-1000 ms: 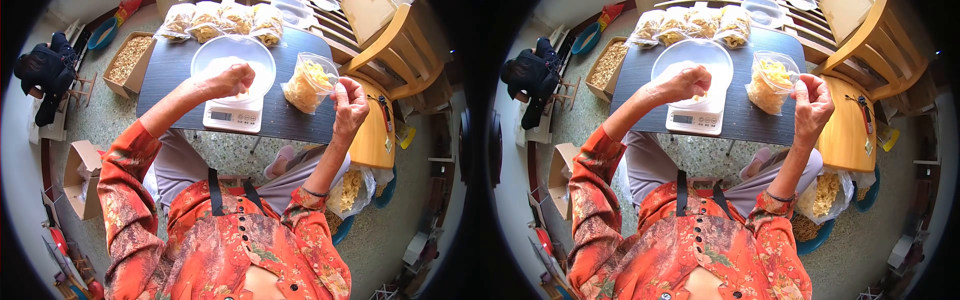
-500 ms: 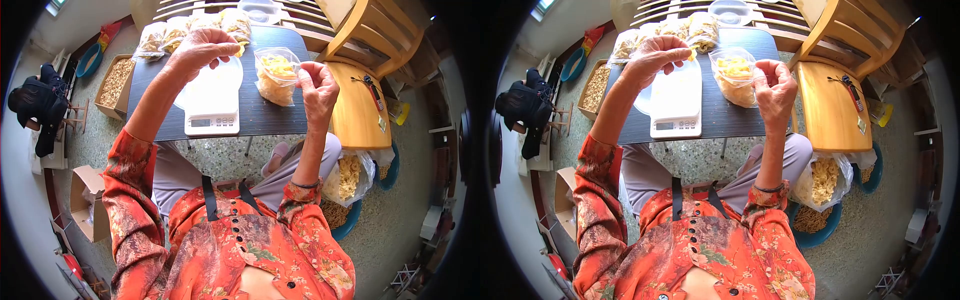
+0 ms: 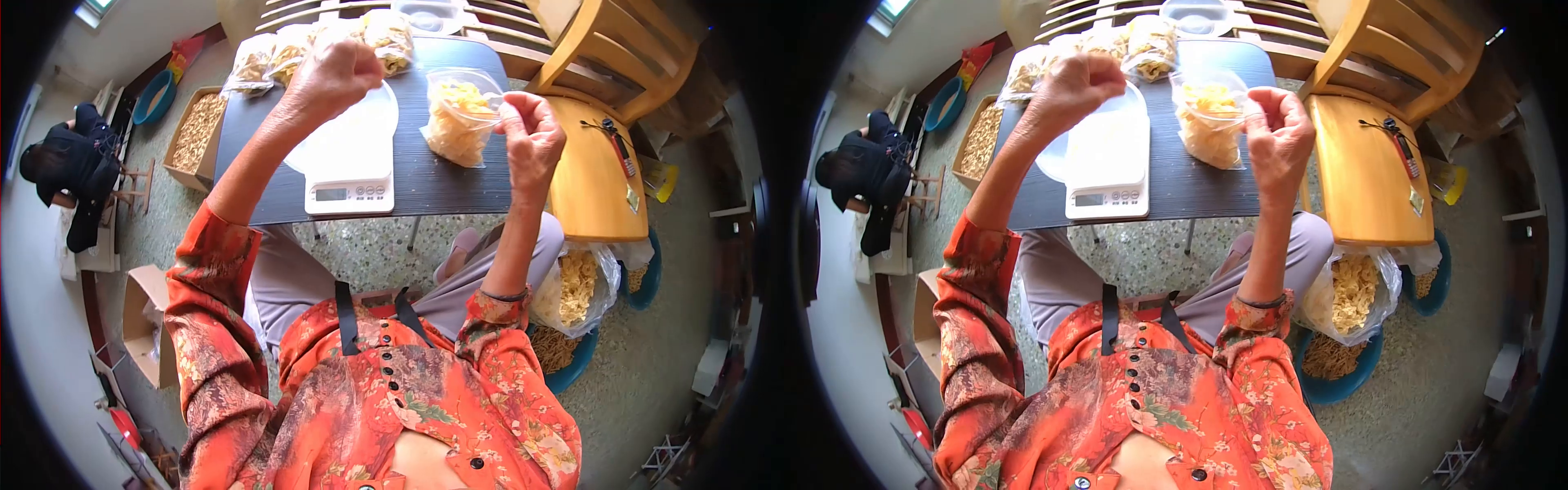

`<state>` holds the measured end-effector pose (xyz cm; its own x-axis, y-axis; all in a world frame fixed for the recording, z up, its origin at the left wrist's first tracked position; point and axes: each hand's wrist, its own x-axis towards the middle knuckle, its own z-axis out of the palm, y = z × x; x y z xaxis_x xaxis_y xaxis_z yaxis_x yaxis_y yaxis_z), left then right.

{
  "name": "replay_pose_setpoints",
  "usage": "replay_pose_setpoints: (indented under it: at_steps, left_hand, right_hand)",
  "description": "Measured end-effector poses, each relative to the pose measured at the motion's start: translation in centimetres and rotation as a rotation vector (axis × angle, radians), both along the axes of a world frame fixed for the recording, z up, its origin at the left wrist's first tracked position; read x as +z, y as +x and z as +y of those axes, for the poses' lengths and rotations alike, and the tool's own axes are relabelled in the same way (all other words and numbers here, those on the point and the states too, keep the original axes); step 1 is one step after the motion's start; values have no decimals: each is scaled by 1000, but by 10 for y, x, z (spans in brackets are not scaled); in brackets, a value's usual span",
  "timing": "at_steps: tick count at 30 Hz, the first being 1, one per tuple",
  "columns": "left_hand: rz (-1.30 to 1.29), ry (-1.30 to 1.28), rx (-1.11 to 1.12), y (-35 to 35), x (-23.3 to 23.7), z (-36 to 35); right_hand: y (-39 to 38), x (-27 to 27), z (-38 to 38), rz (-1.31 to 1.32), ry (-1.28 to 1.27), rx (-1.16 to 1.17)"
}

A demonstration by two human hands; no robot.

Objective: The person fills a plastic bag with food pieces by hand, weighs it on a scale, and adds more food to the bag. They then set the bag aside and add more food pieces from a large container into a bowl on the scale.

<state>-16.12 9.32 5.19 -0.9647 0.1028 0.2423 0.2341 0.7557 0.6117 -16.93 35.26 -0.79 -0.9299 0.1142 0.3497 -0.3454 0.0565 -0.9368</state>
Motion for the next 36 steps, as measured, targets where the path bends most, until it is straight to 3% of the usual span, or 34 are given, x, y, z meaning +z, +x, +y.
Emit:
replay_pose_setpoints:
  at_steps: [4, 6, 8, 12, 21, 23, 25, 28, 32, 36]
  left_hand:
    - [-189, -340, 32, 5, -44, -25]
    - [-257, -318, 82, 6, -57, -26]
    - [-137, -351, 85, 10, -69, -25]
    - [-271, -429, 75, 3, -74, -21]
    - [-251, -420, 86, 2, -78, -24]
    - [-222, -429, 80, 3, -75, -31]
    - [-308, -166, 72, 5, -55, -32]
    - [-221, 218, -83, -2, -22, -24]
    - [-39, 146, -211, -8, 18, 22]
    - [131, -62, -318, -26, 8, 50]
  right_hand:
    - [-2, 0, 2, -2, 34, -11]
    - [-2, -1, 1, -1, 37, 6]
    - [1, 1, -2, -2, 19, 5]
    - [2, 2, -3, 6, 41, -4]
    - [0, -1, -2, 8, 31, -2]
    - [1, 1, -4, 0, 52, -7]
    - [-2, -5, -3, 26, 25, 11]
    - [-2, -4, -2, 22, 20, 39]
    - [2, 1, -3, 23, 29, 33]
    - [1, 0, 0, 14, 15, 41]
